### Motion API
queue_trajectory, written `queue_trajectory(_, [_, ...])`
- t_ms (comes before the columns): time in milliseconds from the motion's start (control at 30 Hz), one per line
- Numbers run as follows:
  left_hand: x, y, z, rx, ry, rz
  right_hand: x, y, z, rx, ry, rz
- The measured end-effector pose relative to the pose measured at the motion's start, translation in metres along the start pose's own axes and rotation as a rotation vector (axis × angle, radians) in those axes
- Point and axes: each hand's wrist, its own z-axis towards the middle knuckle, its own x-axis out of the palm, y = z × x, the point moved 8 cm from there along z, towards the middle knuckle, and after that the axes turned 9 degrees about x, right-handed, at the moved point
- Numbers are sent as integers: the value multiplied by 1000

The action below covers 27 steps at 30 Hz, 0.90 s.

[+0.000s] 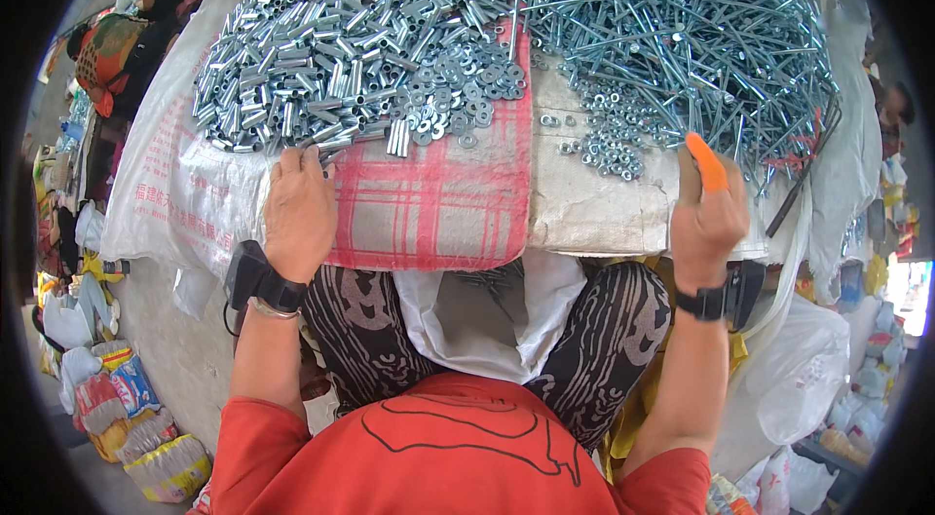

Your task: Assembling metal fasteners by sliding metal sleeves onto bolts.

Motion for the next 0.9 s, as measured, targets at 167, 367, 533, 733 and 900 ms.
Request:
queue_trajectory(167, [14,-1,6,-81,107,26,-13,-6,-39,716,84,815])
queue_trajectory(367, [26,9,8,24,89,33,12,55,-42,528,382,761])
queue_trajectory(533, [20,25,9,49,70,-28,40,68,-51,454,458,691])
queue_trajectory(733, [22,38,10,-1,56,-126,67,40,-83,744,475,959])
queue_trajectory(900, [19,30,8,7,-39,-117,70,37,-86,778,489,983])
